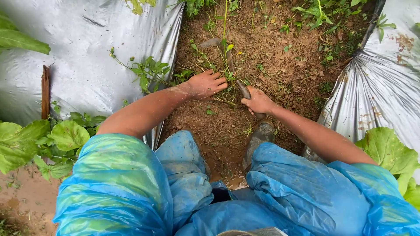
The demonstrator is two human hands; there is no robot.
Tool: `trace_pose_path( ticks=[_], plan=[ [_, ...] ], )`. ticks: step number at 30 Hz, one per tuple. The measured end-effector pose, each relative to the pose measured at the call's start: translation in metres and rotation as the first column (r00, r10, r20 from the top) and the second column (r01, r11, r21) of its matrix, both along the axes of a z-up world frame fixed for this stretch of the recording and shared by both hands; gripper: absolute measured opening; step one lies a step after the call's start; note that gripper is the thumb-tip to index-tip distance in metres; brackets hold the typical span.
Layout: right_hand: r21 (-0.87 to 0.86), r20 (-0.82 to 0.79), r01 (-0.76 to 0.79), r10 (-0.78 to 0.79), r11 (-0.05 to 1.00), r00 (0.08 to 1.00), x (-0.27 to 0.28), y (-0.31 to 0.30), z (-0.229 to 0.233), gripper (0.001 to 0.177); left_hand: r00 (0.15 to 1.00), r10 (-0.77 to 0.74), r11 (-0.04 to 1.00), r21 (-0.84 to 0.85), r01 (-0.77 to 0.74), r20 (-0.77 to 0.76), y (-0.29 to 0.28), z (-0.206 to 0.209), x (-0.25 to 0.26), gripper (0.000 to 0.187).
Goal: The person is weeding a vegetable garden bed by cutting weeds with a sickle and pulling them out by hand.
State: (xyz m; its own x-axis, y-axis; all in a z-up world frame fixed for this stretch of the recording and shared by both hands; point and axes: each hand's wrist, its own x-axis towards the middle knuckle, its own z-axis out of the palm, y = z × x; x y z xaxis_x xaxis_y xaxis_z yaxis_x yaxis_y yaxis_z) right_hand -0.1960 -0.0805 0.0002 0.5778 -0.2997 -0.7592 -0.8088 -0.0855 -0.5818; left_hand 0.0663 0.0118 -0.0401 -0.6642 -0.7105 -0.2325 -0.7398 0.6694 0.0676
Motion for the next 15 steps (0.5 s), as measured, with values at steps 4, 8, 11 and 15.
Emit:
trace_pose_path(
  ticks=[4, 8, 11, 15],
  plan=[
    [-0.082, 0.142, 0.241, -0.228, 0.967, 0.963, 0.024, -0.008, 0.003, 0.015, 1.0, -0.001, 0.998, -0.068, 0.0, -0.021, 0.002, -0.001, 0.003, 0.082],
    [-0.079, 0.097, 0.161, -0.154, 0.984, 0.983, 0.012, -0.002, -0.009, 0.016, 0.992, 0.108, 0.994, -0.013, -0.107, 0.059, 0.0, 0.018, 0.004, 0.081],
    [0.057, -0.073, -0.021, 0.025, 0.998, 0.997, -0.024, 0.021, -0.008, 0.022, 0.973, 0.193, 0.98, 0.025, -0.198, 0.129, -0.009, 0.051, 0.008, 0.083],
    [0.038, -0.146, -0.069, 0.074, 0.997, 0.986, -0.045, 0.026, 0.018, 0.026, 0.953, 0.243, 0.964, 0.068, -0.258, 0.184, -0.012, 0.069, 0.007, 0.09]
  ],
)
